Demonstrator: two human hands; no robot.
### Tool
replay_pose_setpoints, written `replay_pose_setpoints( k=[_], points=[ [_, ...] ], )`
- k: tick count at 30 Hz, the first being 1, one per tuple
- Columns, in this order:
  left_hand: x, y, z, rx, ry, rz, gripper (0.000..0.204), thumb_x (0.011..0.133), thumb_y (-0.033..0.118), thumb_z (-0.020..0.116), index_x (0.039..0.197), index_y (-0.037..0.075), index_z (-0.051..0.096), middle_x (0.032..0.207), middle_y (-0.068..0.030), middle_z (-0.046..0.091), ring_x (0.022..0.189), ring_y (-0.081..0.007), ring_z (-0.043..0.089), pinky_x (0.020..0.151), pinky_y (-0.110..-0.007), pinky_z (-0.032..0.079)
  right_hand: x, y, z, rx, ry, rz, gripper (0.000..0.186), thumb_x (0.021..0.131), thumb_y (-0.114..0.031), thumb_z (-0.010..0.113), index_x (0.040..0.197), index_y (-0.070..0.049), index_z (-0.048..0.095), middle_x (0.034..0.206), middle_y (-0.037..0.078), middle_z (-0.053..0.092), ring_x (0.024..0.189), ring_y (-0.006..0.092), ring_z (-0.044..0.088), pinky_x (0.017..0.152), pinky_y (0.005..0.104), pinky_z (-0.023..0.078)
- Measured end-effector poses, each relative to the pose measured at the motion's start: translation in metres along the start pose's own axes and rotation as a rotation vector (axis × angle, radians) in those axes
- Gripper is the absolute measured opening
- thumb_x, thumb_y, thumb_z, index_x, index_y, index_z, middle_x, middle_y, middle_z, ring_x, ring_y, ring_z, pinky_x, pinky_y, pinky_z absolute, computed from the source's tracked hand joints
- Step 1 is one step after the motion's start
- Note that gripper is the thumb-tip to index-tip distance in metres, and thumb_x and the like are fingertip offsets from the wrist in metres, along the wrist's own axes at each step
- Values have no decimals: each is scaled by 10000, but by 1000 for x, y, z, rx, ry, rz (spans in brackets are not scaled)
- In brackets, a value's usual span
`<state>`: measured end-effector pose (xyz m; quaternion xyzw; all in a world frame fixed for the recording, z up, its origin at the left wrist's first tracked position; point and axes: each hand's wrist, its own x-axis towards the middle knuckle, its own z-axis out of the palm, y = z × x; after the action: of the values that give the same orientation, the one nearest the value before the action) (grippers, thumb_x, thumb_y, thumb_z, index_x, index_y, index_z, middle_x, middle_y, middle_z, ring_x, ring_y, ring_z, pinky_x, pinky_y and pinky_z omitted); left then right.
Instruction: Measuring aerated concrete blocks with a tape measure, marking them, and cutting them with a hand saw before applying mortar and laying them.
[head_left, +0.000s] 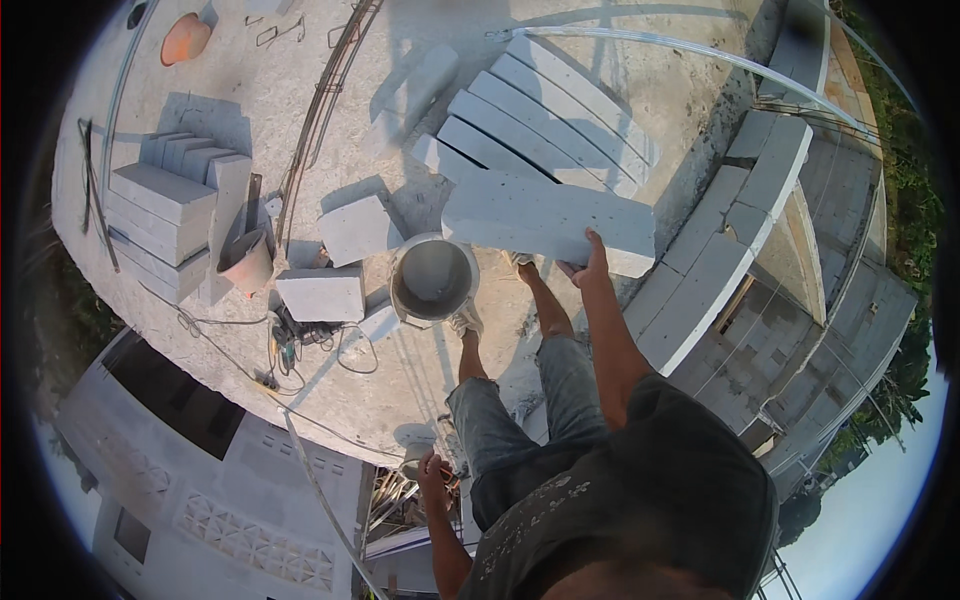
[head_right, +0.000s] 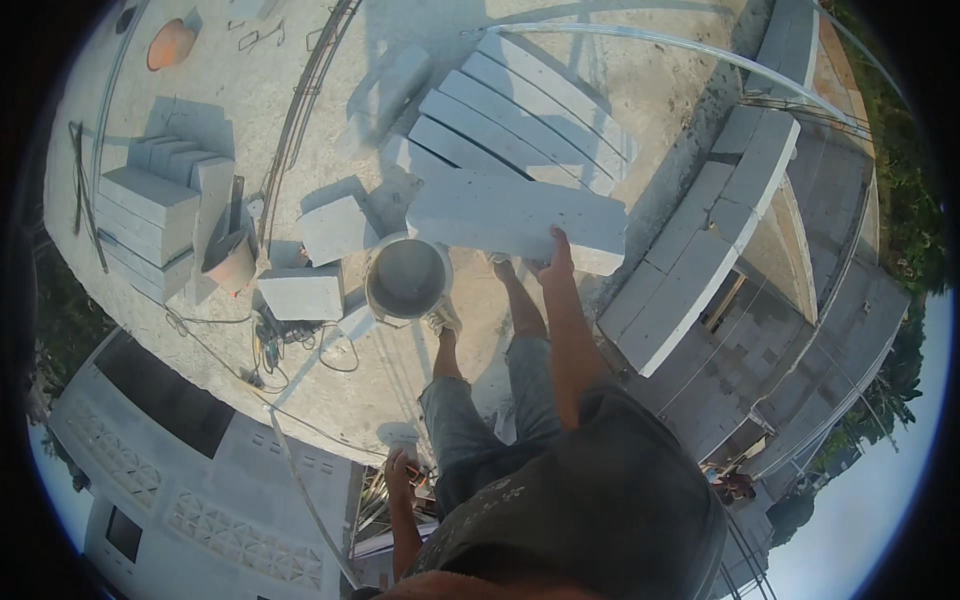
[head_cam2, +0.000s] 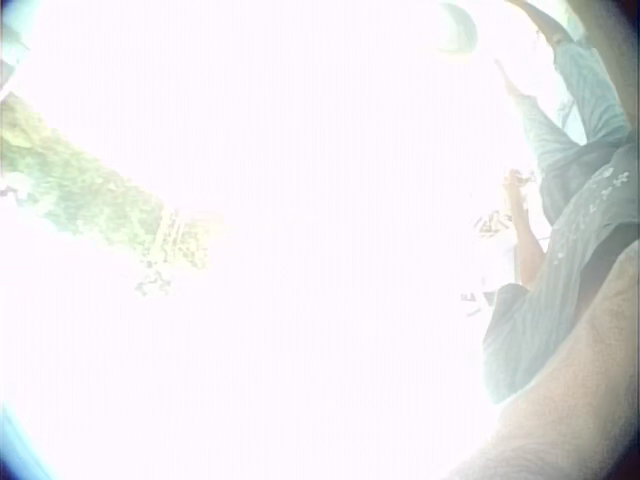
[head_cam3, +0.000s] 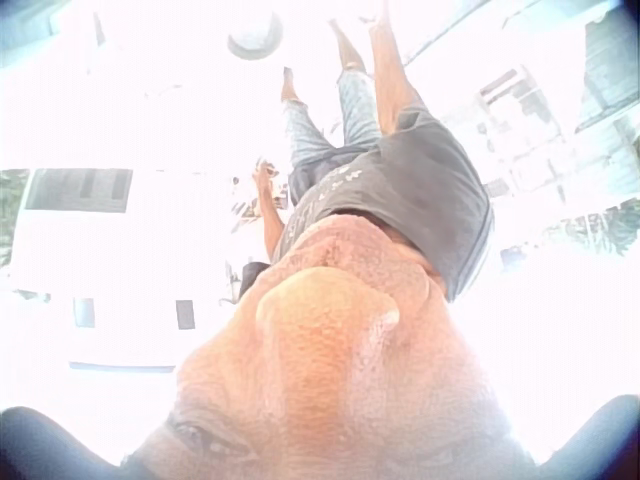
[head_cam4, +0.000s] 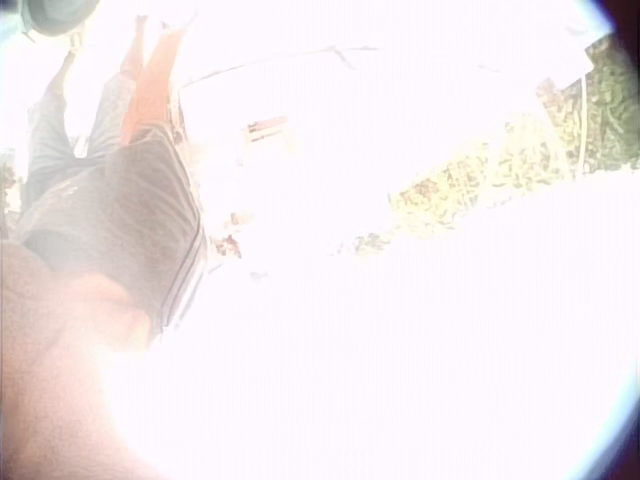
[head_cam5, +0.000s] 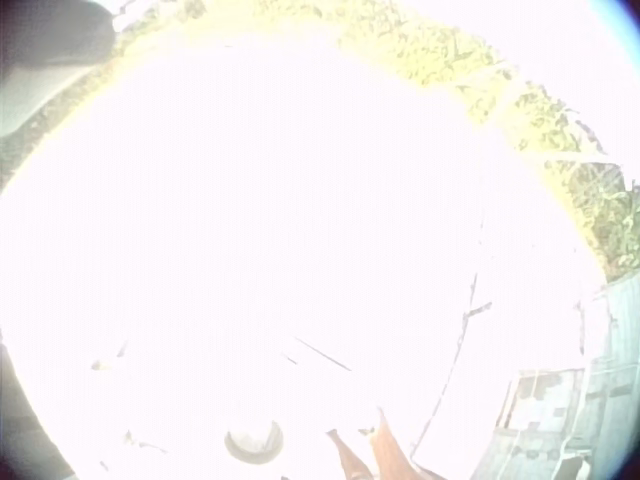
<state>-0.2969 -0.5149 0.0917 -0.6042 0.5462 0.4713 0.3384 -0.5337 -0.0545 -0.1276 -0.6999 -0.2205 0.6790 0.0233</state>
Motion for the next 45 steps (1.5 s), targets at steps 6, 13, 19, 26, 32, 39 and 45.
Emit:
replay_pose_setpoints(
  k=[6, 13, 19, 26, 32, 39, 45],
  points=[
    [-5, -3, 10, 233, -44, -25, 365, 913, 191, 605, 1232, 15, 579, 793, -83, 640, 673, -156, 615, 611, -300, 505, 23, 0, 38, 227, 16, 173, 806, 686, -420, 834, 1345, -194, 429, 1331, 117, 420, 1198, 384, 484, 974, 583, 476],
    [-8, 50, 44, 331, -48, -22, 468, 921, 176, 581, 1341, -12, 494, 819, -101, 639, 688, -175, 622, 625, -307, 523, 86, -37, 38, 301, 183, 273, 804, 684, -432, 828, 1337, -185, 429, 1335, 128, 429, 1199, 393, 489, 952, 570, 495],
    [-30, 77, 53, 258, 16, -32, 468, 928, 151, 561, 1353, -15, 452, 815, -112, 646, 678, -177, 625, 588, -327, 526, 71, -58, 65, 216, 190, 442, 801, 729, -547, 743, 1386, -231, 411, 1336, 111, 461, 1242, 380, 457, 973, 581, 416],
    [-1, 50, 69, 316, -106, 62, 428, 928, 197, 616, 1323, 71, 512, 824, -89, 626, 698, -182, 628, 594, -336, 562, 61, -64, 29, 245, 87, 398, 832, 761, -513, 766, 1427, -199, 379, 1343, 159, 462, 1149, 391, 544, 959, 613, 417],
    [-12, 83, 101, 192, -232, 157, 516, 986, 304, 546, 1443, 135, 375, 1241, -156, 520, 1092, -268, 570, 718, -400, 561, -52, 1, -60, -1000, -557, -303, 960, 774, -334, 832, 1487, -19, 271, 1388, 208, 444, 1196, 275, 570, 879, 335, 539],
    [-80, 124, 138, 86, -722, 384, 613, 1017, 296, 502, 1521, 89, 222, 1477, -114, 346, 1211, -269, 525, 849, -387, 537, -314, 92, -95, -1159, -1213, -428, 887, 798, -311, 793, 1469, -25, 290, 1364, 203, 489, 1206, 327, 555, 987, 415, 466],
    [-103, 111, 93, 101, -821, 634, 509, 991, 223, 559, 1427, 20, 391, 1352, -113, 479, 1087, -195, 587, 897, -345, 533, -353, 132, -113, -1312, -1060, -756, 729, 825, -296, 727, 1406, -20, 384, 1293, 225, 526, 1172, 368, 554, 965, 428, 464]
  ],
)
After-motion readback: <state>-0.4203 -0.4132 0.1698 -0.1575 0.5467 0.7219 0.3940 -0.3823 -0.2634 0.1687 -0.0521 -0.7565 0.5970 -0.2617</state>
